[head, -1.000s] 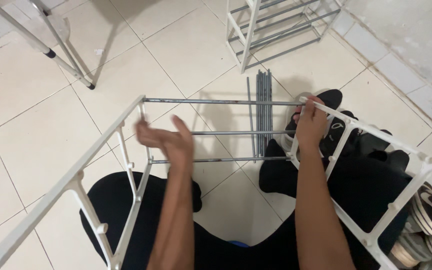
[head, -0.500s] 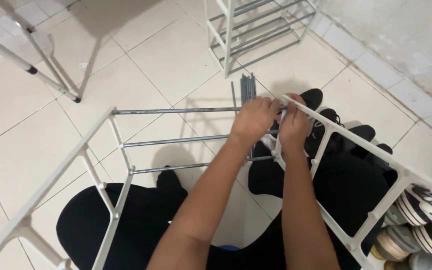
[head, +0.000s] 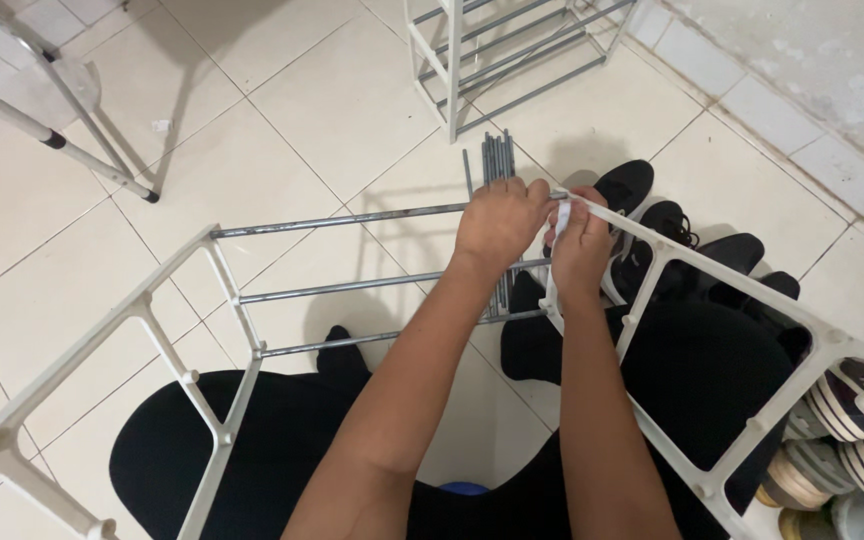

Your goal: The person assembles a white plastic shoe rack by inserting metal rods into the side frames. They repeatedly pick up rods, align them with the frame slots, and push them in until seated.

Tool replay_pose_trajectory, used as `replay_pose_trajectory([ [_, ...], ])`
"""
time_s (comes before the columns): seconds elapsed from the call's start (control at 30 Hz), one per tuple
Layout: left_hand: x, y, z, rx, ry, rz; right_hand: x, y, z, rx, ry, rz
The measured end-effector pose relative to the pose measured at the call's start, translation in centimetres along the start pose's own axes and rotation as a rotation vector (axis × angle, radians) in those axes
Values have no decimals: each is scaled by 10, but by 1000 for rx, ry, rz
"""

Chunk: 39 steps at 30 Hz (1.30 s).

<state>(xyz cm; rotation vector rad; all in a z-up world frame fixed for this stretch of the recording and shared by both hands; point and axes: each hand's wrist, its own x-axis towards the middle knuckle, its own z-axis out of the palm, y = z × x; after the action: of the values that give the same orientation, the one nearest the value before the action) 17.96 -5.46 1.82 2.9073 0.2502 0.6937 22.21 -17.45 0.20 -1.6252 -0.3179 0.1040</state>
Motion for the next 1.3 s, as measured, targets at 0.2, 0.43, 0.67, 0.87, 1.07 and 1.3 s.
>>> replay_pose_trajectory([
  [0.2, -2, 1, -5, -22, 8, -26, -1, -5, 3, -20, 12, 3],
  [0.43, -1, 1, -7, 10, -42, -68, -2, 6, 6, -66, -51, -60],
  [0.67, -8, 2, -2, 44, 44, -10, 9, 18, 15, -96, 81, -129],
  [0.87, -22, -18, -39, -34, 47, -176, 13, 2, 23, -245, 191, -164],
  [1.07, -36, -26, -58, 40, 167, -207, 7, -24, 38, -269, 239, -101],
  [1.3, -32, -21, -51, 28, 122, -215, 8, -30, 41, -336, 309, -89],
])
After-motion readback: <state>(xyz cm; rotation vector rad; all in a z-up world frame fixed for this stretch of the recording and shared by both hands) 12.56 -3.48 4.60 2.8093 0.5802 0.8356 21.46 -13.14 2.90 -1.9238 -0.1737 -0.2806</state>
